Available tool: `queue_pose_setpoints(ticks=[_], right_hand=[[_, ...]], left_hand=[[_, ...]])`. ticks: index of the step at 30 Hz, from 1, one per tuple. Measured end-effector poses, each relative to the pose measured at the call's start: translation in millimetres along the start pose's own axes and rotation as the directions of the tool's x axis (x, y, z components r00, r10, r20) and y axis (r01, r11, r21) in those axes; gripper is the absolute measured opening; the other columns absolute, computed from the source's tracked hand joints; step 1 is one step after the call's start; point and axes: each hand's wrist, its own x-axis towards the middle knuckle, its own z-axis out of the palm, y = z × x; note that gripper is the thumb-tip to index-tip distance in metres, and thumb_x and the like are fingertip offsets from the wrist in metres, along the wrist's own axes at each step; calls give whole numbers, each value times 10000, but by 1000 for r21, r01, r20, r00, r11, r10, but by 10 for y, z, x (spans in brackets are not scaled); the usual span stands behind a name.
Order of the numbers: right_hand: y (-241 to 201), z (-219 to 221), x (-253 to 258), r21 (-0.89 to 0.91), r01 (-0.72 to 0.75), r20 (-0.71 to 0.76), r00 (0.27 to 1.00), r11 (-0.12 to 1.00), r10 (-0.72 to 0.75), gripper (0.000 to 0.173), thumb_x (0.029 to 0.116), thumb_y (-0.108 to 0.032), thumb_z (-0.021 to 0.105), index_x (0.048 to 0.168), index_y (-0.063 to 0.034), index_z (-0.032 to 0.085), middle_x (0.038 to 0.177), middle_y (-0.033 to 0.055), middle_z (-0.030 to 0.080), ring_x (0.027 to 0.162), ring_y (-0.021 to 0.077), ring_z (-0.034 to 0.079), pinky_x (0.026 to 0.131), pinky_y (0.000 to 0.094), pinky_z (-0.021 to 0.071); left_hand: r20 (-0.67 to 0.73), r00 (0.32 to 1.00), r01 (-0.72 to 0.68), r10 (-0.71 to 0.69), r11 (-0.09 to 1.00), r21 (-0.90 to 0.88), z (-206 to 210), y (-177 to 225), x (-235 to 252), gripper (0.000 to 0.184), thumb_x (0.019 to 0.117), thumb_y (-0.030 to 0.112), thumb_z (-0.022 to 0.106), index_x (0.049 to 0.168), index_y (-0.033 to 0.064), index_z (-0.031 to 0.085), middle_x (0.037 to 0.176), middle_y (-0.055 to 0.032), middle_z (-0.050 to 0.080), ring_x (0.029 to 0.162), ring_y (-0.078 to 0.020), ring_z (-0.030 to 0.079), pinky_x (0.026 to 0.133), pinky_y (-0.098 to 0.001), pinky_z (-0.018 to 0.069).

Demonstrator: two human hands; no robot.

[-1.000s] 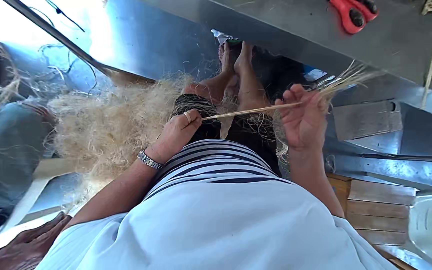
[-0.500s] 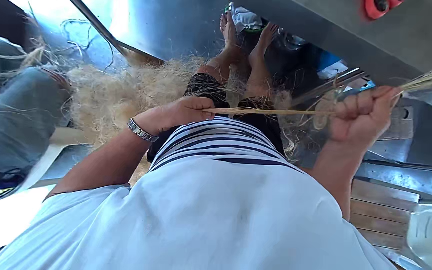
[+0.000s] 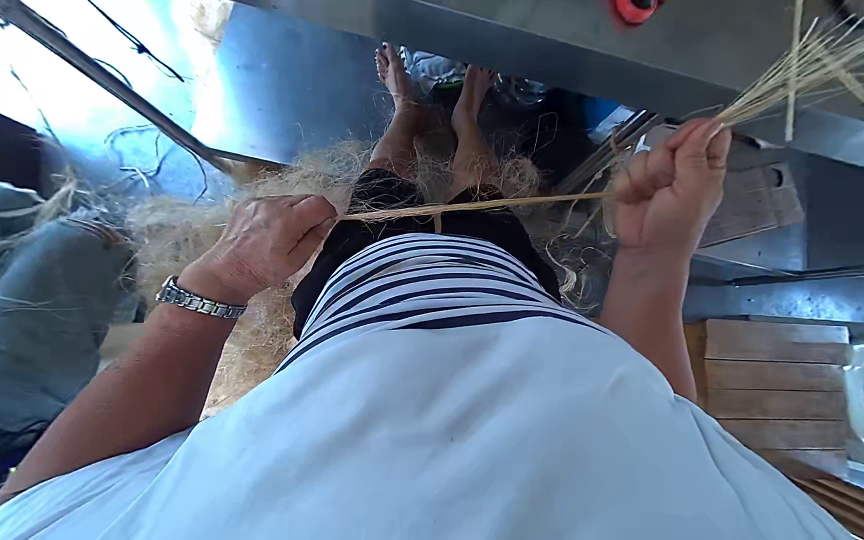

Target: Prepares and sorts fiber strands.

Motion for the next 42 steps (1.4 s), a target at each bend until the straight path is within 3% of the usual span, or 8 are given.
queue_pose_setpoints(ticks=[11,20,26,30,33,36,39,42], right_hand=[[198,-114,-35,-94,16,10,1000,995,-15,315,1117,-149,298,898,-197,519,578,-128,465,467,-4,432,473,163,411],[65,-405,71,-99,110,-99,988,989,-120,325,1123,-143,262,897,-175,494,549,-110,427,447,12,412,465,171,404],[171,155,191,44,99,87,991,994,-103,334,1118,-140,267,894,-175,512,561,-110,453,470,15,438,483,185,420],[311,888,275,128,54,301,949,990,-90,291,1103,-113,327,899,-156,529,582,-112,459,487,9,427,493,191,415],[334,1306,325,186,45,400,909,982,-118,281,1091,-73,368,861,-131,520,567,-104,416,487,11,402,504,199,403],[167,1238,517,103,100,379,916,990,-132,327,1075,-37,369,814,-131,542,570,-109,459,495,-6,434,501,177,412],[-100,764,759,-105,174,239,960,979,-145,365,987,19,385,703,-157,532,539,-95,510,481,3,478,516,186,450],[-263,292,925,-151,201,58,979,968,-194,352,911,58,421,633,-148,483,501,-55,467,446,35,446,487,194,436]], left_hand=[[73,948,298,-311,942,153,-96,-383,-386,388,1083,208,364,1041,-82,618,904,-340,643,844,-588,646,694,-752,437],[146,588,691,-796,588,420,-170,-864,-825,310,1096,171,430,1155,-51,638,1124,-390,628,1058,-647,586,811,-831,396],[-12,851,525,-525,848,78,-392,-285,222,422,1097,243,393,1337,-44,587,1333,-373,545,1268,-591,495,1016,-783,335],[-220,969,34,-112,944,-329,-64,314,1071,470,1063,195,382,1434,-79,474,1353,-201,606,1279,-238,567,1081,-423,456],[-181,983,-144,5,627,-765,429,631,1438,454,1070,151,405,1463,-71,362,1066,-60,643,946,-65,651,863,-268,566],[-173,985,-137,1,610,-780,608,538,1313,214,1056,107,370,1074,-19,542,750,56,478,624,9,446,581,-173,399],[-96,992,53,-80,965,-257,379,178,828,323,1093,203,376,1054,-6,619,769,-112,594,665,-211,584,618,-415,492],[6,951,311,-311,950,12,295,-156,184,352,1091,205,374,1105,-48,618,845,-285,650,796,-506,663,687,-704,473]])
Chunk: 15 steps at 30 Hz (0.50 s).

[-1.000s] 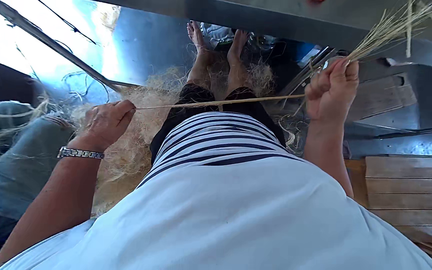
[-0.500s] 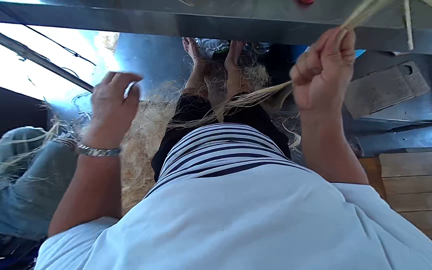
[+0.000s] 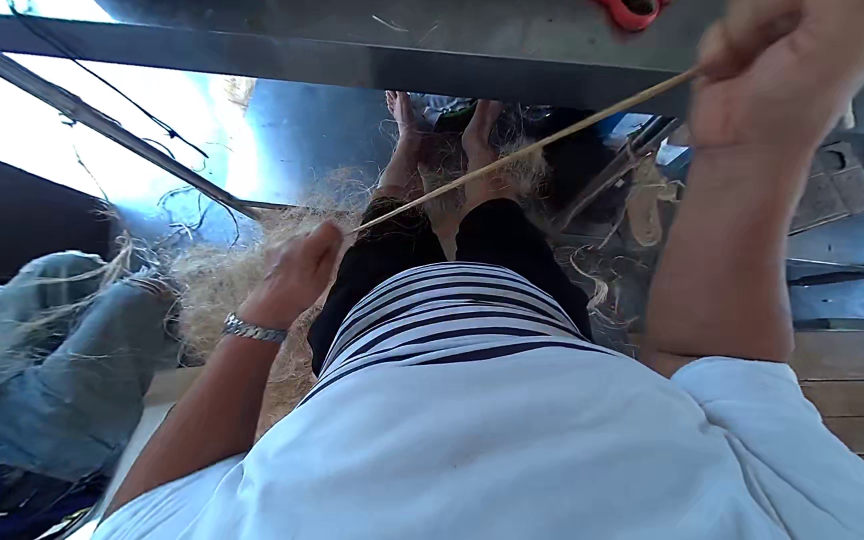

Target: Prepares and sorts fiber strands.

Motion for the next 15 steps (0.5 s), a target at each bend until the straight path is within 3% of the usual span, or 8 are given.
queue_pose_setpoints(ticks=[4,6,8,9,10,12,15], right_hand=[[151,-300,41,22,74,-105,992,997,-71,373,973,35,412,647,-139,461,495,-56,398,421,38,377,442,180,368],[248,-248,9,2,87,-92,992,996,-86,362,1006,11,423,685,-144,486,498,-71,410,425,31,391,451,186,392],[358,-51,-43,0,53,-14,998,999,-53,326,1074,-74,400,788,-150,535,523,-100,457,446,18,440,471,197,438],[427,103,-116,0,14,61,998,1000,-14,280,1093,-110,382,865,-150,540,554,-111,474,471,18,464,494,211,462],[509,284,-215,7,-26,158,987,1000,24,232,1095,-122,371,930,-148,532,590,-113,487,500,22,479,516,223,470],[675,713,-432,44,-98,314,946,994,80,210,1079,-113,413,934,-153,560,674,-106,558,579,20,539,570,227,503],[809,1137,-628,40,-67,464,885,997,41,226,1044,-83,470,920,-88,659,969,-41,683,920,35,628,854,268,534]], left_hand=[[70,937,324,-341,928,185,-39,-671,-613,352,1113,189,367,1121,-67,610,907,-346,654,872,-589,654,721,-774,451],[154,778,534,-610,769,352,-86,-976,-833,321,1110,195,395,1185,-43,597,1059,-378,649,1021,-615,625,811,-798,429],[199,619,639,-760,634,436,-247,-1183,-880,310,1059,174,500,1250,-35,627,1227,-392,603,1176,-631,541,931,-849,330],[180,639,634,-748,644,428,-400,-1167,-816,335,1063,202,504,1260,-34,637,1246,-412,585,1186,-655,518,923,-876,309],[121,718,597,-685,696,399,-582,-1041,-696,368,1080,230,468,1262,-45,632,1248,-427,569,1181,-673,507,903,-887,308],[-51,885,455,-463,834,312,-942,-683,-349,411,1096,240,399,1291,-53,611,1258,-429,560,1187,-680,499,906,-877,309],[-140,970,219,-200,966,136,-1224,-101,144,434,1103,257,374,1304,-39,619,1293,-354,590,1227,-578,539,993,-792,343]])
